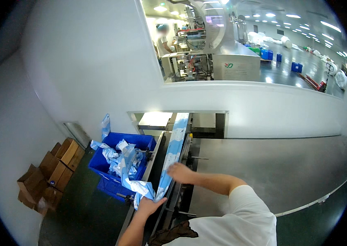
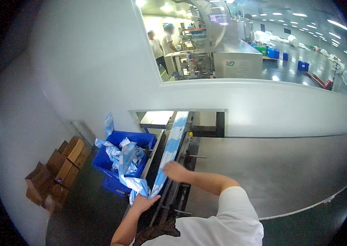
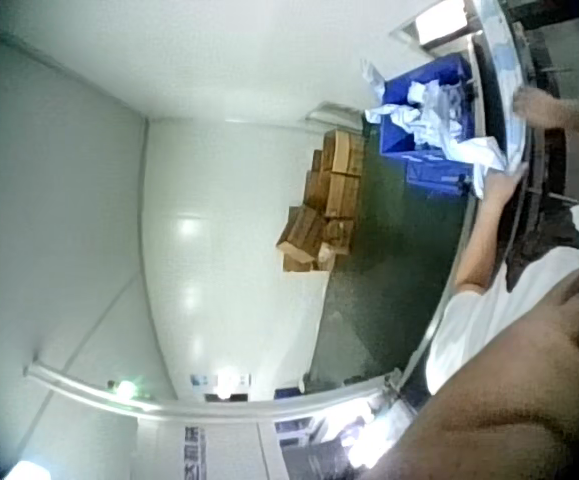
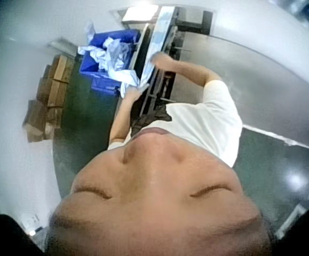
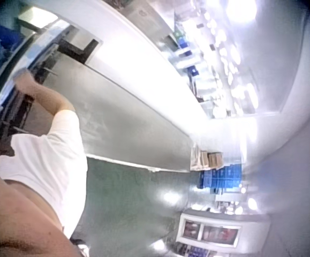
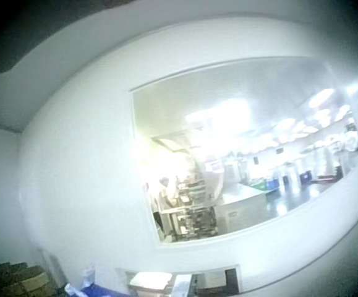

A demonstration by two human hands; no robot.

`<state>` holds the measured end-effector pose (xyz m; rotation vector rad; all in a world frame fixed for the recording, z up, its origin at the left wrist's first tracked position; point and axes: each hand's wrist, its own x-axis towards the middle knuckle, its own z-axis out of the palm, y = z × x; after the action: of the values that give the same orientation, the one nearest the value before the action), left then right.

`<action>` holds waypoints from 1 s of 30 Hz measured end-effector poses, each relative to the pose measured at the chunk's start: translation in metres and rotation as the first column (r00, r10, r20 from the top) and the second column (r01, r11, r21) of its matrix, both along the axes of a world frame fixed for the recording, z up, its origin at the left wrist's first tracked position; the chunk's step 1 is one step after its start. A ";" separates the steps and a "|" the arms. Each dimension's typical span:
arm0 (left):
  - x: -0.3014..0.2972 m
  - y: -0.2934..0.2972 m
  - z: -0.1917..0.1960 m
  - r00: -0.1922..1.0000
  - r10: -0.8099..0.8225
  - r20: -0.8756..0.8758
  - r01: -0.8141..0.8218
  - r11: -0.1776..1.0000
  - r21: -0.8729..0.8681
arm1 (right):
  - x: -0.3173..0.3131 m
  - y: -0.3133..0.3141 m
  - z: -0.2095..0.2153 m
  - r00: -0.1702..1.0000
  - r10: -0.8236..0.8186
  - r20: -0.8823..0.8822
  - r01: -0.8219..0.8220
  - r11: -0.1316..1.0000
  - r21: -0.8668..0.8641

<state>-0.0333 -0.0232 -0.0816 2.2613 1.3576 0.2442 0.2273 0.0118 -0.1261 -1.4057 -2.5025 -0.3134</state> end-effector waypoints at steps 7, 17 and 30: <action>-0.026 -0.031 0.013 0.987 0.062 -0.147 -0.071 0.996 -0.059 | 0.060 0.050 -0.015 0.909 -0.407 -0.095 0.404 0.913 -0.050; -0.094 0.009 0.018 0.565 0.695 0.445 0.204 0.405 -0.891 | 0.012 0.042 -0.046 0.901 -0.433 -0.019 0.408 0.863 -0.297; 0.060 0.067 0.068 -0.479 0.507 0.716 0.185 0.856 -0.483 | -0.038 -0.017 -0.022 0.928 -0.340 -0.151 0.285 0.910 -0.301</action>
<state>0.0266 0.0442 -0.0140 0.3931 0.4206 1.5202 0.1890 -0.0047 -0.1478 -1.8524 -2.2148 0.1233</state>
